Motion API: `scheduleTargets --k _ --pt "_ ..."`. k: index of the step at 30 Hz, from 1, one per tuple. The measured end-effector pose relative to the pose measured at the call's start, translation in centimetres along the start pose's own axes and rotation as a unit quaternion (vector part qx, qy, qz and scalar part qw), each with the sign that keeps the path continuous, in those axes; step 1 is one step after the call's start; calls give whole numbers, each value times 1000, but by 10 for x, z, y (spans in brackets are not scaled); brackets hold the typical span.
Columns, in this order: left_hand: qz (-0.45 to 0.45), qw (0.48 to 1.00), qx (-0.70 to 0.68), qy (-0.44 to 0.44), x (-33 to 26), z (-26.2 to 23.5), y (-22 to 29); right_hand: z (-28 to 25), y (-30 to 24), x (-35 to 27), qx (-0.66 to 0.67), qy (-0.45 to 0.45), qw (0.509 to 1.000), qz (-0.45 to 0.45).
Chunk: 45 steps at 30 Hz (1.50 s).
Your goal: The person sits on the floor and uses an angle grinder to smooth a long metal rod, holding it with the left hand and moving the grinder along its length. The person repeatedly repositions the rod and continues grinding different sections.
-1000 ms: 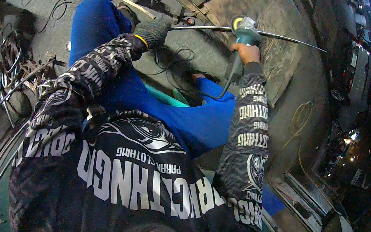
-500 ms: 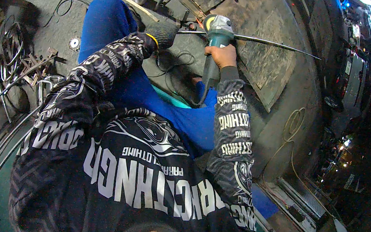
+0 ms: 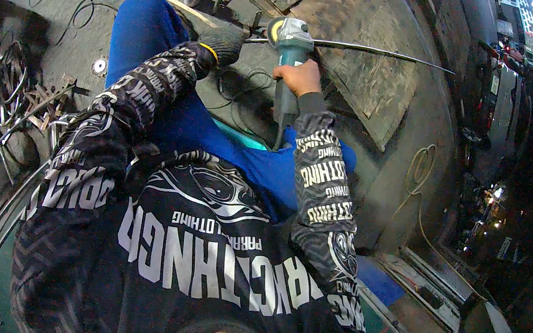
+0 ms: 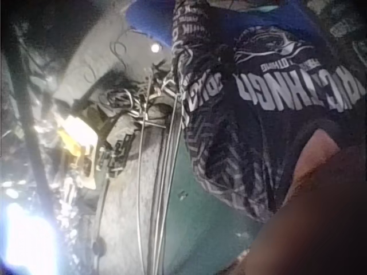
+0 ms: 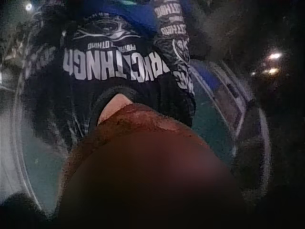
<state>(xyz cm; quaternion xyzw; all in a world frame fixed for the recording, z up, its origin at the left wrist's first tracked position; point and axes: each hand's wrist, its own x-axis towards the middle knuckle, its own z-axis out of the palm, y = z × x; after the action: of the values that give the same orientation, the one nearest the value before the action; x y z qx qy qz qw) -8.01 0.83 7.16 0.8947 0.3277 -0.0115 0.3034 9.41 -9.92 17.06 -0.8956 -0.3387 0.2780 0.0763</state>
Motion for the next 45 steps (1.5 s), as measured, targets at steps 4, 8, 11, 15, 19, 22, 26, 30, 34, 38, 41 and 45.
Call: scheduleTargets --k 4,8,11,15,19,22,26,30,34,38,41,45 --pt "0 1000 3 -17 9 11 -2 3 -5 -5 -21 7 1000 -1" --pt "35 999 -6 -15 12 25 -6 3 -5 -13 -21 -17 1000 13" --pt "23 999 -25 15 10 30 -8 3 -3 -15 -45 -15 999 12" --pt "23 999 -5 29 7 19 -5 -2 6 -7 -24 7 1000 6" --pt "21 999 20 29 1 3 3 -12 23 4 -13 22 1000 -5" --pt "12 1000 3 18 -2 -1 6 -20 37 15 -33 13 999 27" --pt "17 999 29 30 -1 2 7 -39 54 36 -45 -18 998 39" --pt "14 999 12 30 2 9 5 -52 71 50 -39 21 998 46" --pt "14 999 8 31 6 13 2 -78 89 77 -56 39 996 55" --pt "-27 999 30 1 13 11 4 -109 117 122 -72 15 993 92" --pt "-27 999 25 15 11 8 5 -129 146 165 -87 0 993 81" --pt "-19 1000 12 -4 14 3 8 -163 187 218 -36 22 995 94"
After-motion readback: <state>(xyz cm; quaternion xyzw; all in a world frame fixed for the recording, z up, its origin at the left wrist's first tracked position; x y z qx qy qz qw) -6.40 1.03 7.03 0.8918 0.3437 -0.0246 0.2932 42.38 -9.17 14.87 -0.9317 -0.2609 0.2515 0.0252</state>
